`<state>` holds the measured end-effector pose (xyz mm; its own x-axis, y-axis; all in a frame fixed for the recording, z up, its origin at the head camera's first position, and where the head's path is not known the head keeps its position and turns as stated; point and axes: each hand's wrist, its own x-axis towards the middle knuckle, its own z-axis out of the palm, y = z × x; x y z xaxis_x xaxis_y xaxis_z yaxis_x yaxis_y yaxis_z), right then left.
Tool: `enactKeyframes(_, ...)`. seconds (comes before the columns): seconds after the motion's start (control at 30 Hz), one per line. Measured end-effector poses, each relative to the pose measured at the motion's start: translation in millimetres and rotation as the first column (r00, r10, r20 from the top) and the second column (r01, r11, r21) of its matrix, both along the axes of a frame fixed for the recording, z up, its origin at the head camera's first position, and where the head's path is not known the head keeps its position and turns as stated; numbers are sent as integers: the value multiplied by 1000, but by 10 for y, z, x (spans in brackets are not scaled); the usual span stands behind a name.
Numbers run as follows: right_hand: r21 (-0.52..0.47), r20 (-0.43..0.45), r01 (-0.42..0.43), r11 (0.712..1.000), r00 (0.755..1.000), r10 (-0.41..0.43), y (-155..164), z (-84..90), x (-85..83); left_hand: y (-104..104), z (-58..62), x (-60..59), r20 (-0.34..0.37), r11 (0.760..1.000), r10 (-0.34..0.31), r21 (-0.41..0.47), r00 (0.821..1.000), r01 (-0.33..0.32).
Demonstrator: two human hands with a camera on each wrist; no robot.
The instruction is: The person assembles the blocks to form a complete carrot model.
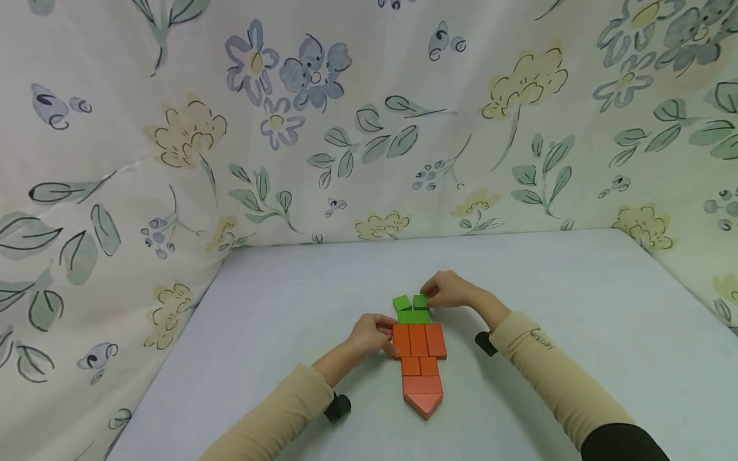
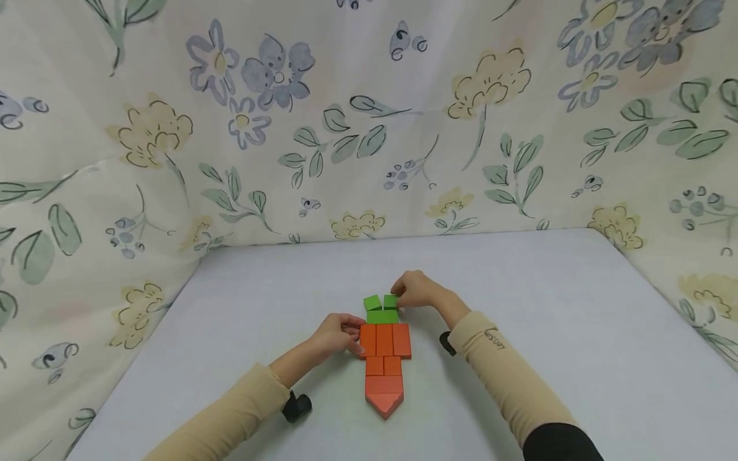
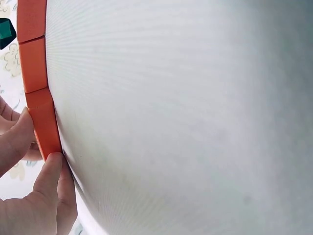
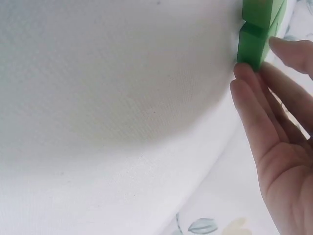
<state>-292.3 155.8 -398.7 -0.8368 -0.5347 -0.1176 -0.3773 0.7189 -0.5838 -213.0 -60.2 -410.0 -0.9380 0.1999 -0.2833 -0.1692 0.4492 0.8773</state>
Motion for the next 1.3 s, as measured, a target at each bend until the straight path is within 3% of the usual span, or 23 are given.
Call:
enactKeyframes(0.33,3,-58,32,999,998,-32,-31,-16,36,11,13,3,5,1000,-2,0,1000,2)
enactKeyframes(1.13,25,-49,55,998,997,-54,-14,-5,102,23,15,-1,9,1000,-25,-12,1000,25)
enactKeyframes(1.3,27,-66,105,994,992,-103,-14,-12,118,9,13,-12,-3,998,-45,-46,999,45)
